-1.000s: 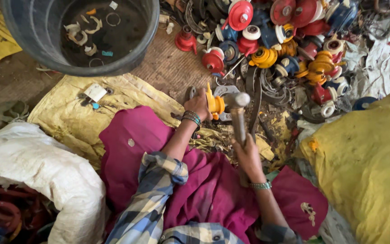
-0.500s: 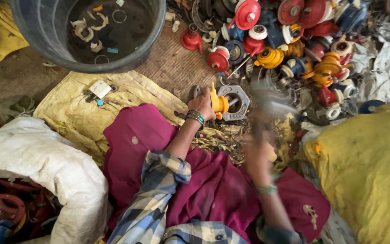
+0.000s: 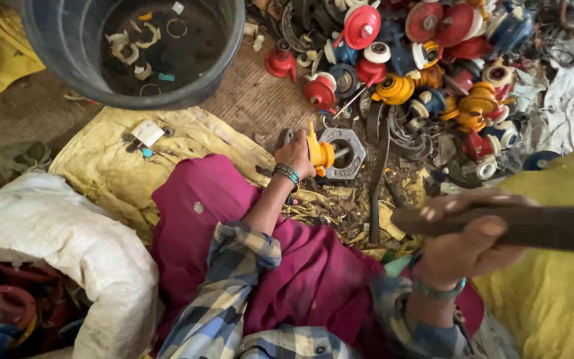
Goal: The person sits on the floor and uses a hammer and metal tool to break apart yellow plastic objects. They repeatedly strike the objects, remove broken pieces, and place them into a nearby bucket.
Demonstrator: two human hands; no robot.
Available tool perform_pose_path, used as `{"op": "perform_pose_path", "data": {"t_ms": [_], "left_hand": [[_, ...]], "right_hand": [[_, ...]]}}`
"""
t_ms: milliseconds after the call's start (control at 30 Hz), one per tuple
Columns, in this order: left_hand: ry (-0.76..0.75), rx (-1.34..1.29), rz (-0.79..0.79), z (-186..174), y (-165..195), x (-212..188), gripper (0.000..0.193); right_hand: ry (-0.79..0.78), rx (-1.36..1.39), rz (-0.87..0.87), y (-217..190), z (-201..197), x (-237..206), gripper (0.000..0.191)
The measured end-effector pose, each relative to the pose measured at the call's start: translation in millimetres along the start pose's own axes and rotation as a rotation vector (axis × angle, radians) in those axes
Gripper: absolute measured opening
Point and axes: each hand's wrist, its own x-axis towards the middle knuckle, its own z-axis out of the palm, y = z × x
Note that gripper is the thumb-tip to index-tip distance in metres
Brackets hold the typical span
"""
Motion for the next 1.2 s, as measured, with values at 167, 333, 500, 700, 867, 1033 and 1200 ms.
{"op": "perform_pose_path", "data": {"t_ms": [167,333,500,700,867,1033,1200], "left_hand": [[-0.064,0.019,-0.034,-1,-8,3,0.098],[-0.128,0.157,0.057,-15,-10,-8,0.122],[-0.099,0.095,0.065,-18,3,-17,0.101],[0.028,-0.032,0.125,-8,5,-8,0.105],[0.016,-0.010,0.073,-4,2,-7,0.108],[0.027,-0.016,0.004,-4,5,-8,0.106],[0.017,0.015,0.007,-3,3,-4,0.105]], "right_hand": [[-0.105,-0.757,0.493,103,-24,-53,0.036],[-0.276,-1.159,0.767,149,-58,-102,0.042],[-0.058,-0.940,0.791,98,-78,-71,0.037],[-0.094,-0.896,0.485,66,-57,-60,0.032],[-0.210,-1.060,0.550,72,-32,-80,0.035],[-0.132,-0.819,0.642,48,-4,-63,0.028],[-0.121,-0.462,-0.086,23,-5,-28,0.038]]}}
